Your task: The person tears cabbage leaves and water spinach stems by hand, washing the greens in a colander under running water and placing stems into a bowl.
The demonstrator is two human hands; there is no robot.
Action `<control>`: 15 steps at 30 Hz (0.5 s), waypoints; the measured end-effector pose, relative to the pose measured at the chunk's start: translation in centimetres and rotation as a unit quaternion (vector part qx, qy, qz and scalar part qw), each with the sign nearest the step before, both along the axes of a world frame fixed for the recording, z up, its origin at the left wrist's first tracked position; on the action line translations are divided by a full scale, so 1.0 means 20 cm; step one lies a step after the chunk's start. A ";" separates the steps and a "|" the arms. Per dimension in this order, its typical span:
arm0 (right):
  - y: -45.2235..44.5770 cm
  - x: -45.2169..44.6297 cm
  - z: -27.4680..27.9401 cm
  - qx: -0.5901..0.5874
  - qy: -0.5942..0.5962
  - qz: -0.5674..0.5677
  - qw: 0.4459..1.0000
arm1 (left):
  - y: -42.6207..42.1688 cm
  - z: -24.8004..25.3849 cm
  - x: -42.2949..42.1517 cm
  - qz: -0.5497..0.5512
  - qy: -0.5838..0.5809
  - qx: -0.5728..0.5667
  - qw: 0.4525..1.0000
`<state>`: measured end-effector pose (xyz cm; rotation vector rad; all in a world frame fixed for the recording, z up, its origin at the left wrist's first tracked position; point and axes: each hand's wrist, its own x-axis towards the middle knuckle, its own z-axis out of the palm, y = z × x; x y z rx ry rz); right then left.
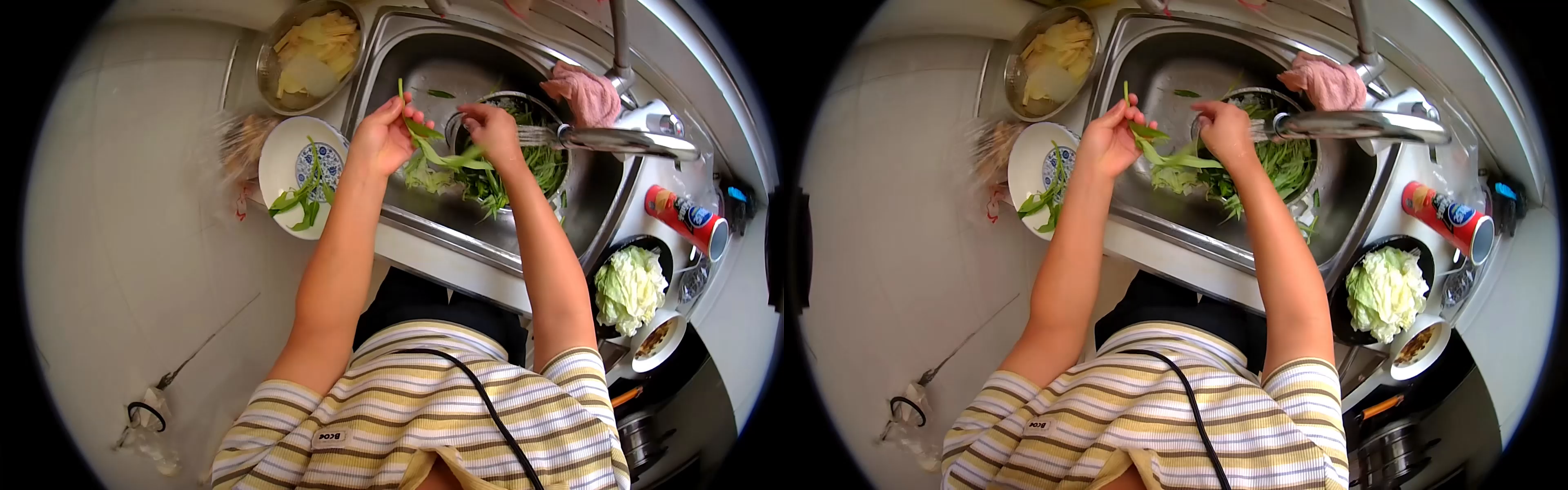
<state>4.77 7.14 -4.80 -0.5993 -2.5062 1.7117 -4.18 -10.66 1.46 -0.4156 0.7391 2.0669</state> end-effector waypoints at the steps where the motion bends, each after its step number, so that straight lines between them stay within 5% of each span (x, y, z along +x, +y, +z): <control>1: 0.00 0.03 -0.01 0.001 -0.003 -0.007 1.000 | 0.03 0.00 0.00 -0.001 -0.012 0.041 0.999; 3: -0.02 0.06 -0.01 -0.330 -0.024 0.070 0.941 | 0.11 0.01 0.02 0.012 -0.026 0.020 0.999; 4: -0.03 0.09 0.05 -0.505 -0.063 0.030 0.860 | 0.13 0.02 0.03 0.036 -0.040 0.019 0.998; 5: -0.04 0.11 0.09 -0.504 -0.059 0.029 0.861 | 0.15 0.03 0.03 0.061 -0.051 0.016 0.997; 7: -0.07 0.14 0.15 -0.655 0.036 0.019 0.755 | 0.17 0.05 0.03 0.043 -0.059 0.052 0.996; 9: -0.10 0.16 0.17 -0.660 0.042 -0.031 0.750 | 0.22 0.06 0.06 0.103 -0.069 -0.080 0.989; 11: -0.09 0.18 0.15 -0.589 -0.004 -0.043 0.807 | 0.24 0.06 0.09 0.104 -0.066 -0.078 0.989; 15: -0.09 0.22 0.17 -0.559 -0.022 -0.081 0.825 | 0.24 0.11 0.12 0.166 0.013 -0.105 0.980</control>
